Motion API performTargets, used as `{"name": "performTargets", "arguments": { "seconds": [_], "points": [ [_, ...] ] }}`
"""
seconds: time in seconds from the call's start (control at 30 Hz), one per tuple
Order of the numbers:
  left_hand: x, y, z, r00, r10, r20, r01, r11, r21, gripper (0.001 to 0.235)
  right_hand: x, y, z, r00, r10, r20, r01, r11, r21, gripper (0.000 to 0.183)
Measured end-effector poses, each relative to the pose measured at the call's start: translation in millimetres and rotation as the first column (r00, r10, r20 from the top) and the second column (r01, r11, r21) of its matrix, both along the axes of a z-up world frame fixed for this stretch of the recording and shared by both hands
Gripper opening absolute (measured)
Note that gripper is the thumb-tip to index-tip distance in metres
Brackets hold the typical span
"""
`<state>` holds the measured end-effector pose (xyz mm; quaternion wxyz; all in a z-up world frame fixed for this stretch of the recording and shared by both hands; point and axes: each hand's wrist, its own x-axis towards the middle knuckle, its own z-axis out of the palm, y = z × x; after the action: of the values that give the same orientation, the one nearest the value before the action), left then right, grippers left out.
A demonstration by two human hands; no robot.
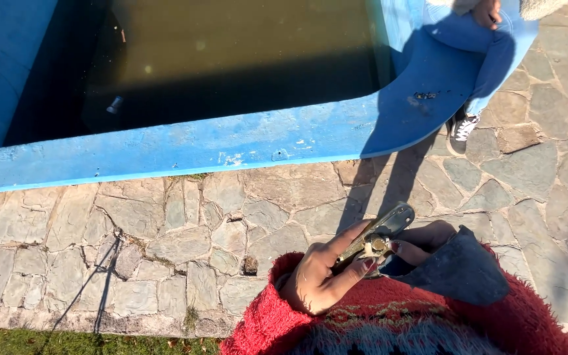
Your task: Cleaning and inspecting small metal hardware and tools using sandpaper and a cloth.
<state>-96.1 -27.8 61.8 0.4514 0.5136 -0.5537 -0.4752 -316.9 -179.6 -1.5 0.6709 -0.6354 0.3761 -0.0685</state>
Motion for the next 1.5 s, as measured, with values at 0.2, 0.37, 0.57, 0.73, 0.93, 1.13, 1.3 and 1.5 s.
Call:
{"name": "performTargets", "arguments": {
  "seconds": [0.2,0.37,0.57,0.73,0.93,1.13,1.3,1.5],
  "points": [
    [3,-1,6,0.987,-0.056,0.148,0.059,0.998,-0.013,0.065,-11,3,-24,0.992,-0.124,0.037,0.118,0.983,0.141,0.028],
    [5,-5,15,0.963,-0.075,0.259,0.07,0.997,0.026,0.07,-1,24,3,0.946,-0.292,-0.14,0.282,0.956,-0.088,0.028],
    [8,-8,-4,0.987,-0.047,0.152,0.064,0.992,-0.107,0.066,3,5,14,0.975,-0.193,-0.114,0.203,0.976,0.08,0.034],
    [10,-5,-1,0.977,-0.037,0.208,0.055,0.995,-0.081,0.067,12,13,27,0.963,-0.218,-0.156,0.233,0.969,0.085,0.034],
    [15,-4,-2,0.99,-0.016,0.142,0.022,0.999,-0.039,0.064,19,8,25,0.985,-0.151,-0.081,0.159,0.982,0.103,0.034],
    [15,-9,-5,0.979,0.021,0.201,0.003,0.993,-0.119,0.064,22,3,17,0.991,-0.118,-0.069,0.12,0.992,0.037,0.036],
    [14,-12,1,0.997,-0.048,0.058,0.054,0.993,-0.107,0.063,12,-4,14,0.995,-0.082,-0.056,0.085,0.995,0.054,0.036],
    [16,-19,13,0.979,-0.133,0.153,0.152,0.981,-0.12,0.067,10,-8,21,1.0,0.008,-0.013,-0.008,1.0,-0.012,0.033]
  ]
}}
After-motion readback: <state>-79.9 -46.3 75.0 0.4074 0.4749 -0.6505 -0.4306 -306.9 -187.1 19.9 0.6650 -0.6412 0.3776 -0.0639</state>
